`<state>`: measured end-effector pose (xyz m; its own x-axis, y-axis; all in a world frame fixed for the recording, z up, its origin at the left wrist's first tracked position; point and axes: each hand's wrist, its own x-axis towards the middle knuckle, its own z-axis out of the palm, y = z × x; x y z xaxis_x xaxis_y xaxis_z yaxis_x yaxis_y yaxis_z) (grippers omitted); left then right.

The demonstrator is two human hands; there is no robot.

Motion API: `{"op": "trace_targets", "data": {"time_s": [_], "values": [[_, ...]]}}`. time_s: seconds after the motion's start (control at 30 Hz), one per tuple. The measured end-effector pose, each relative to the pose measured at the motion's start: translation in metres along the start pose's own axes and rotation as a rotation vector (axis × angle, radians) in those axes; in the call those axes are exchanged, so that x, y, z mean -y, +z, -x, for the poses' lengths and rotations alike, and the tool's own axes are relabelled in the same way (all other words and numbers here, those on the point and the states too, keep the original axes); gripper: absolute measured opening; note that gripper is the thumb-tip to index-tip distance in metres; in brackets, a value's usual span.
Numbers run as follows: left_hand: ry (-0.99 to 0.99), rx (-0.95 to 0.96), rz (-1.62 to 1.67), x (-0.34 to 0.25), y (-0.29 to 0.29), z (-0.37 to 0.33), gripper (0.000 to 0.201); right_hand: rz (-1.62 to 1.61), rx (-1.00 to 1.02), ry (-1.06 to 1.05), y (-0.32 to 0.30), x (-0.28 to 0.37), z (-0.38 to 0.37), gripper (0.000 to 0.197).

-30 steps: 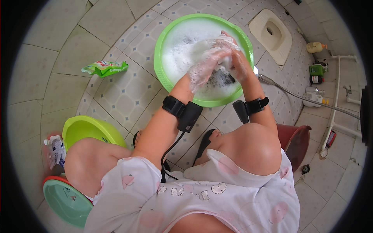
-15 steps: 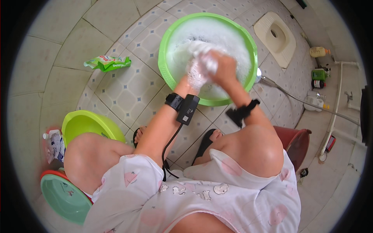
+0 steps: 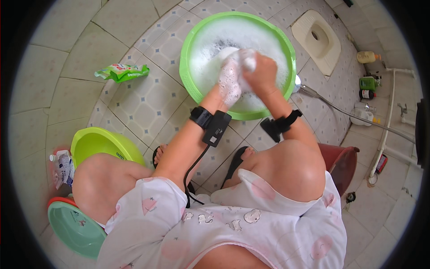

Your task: Hand-washing a white and a black garment in a green basin with soapy water on the floor.

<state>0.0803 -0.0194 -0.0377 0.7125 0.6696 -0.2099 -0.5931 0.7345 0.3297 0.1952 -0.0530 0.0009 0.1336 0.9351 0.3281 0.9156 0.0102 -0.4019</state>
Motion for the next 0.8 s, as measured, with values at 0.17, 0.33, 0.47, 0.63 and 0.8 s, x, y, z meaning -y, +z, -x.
{"op": "trace_targets", "data": {"time_s": [0.17,0.33,0.47,0.63,0.8], "values": [[0.101,-0.093,-0.022,0.002,0.002,-0.007,0.029,-0.208,-0.112,0.016,0.000,0.001,-0.002,0.033],[0.023,0.240,-0.127,-0.020,0.013,-0.017,0.030,-0.198,-0.083,0.281,-0.009,-0.037,0.001,0.028],[0.170,-0.177,-0.485,-0.064,0.064,-0.005,0.033,-0.614,0.232,0.515,-0.045,-0.034,0.014,0.041],[0.097,-0.019,-0.621,-0.033,0.057,-0.006,0.042,-1.007,0.337,0.560,-0.069,-0.031,-0.014,0.070],[-0.189,-0.123,-0.737,-0.006,0.071,0.009,0.043,-1.035,0.166,0.727,-0.035,-0.033,-0.018,0.035]]}}
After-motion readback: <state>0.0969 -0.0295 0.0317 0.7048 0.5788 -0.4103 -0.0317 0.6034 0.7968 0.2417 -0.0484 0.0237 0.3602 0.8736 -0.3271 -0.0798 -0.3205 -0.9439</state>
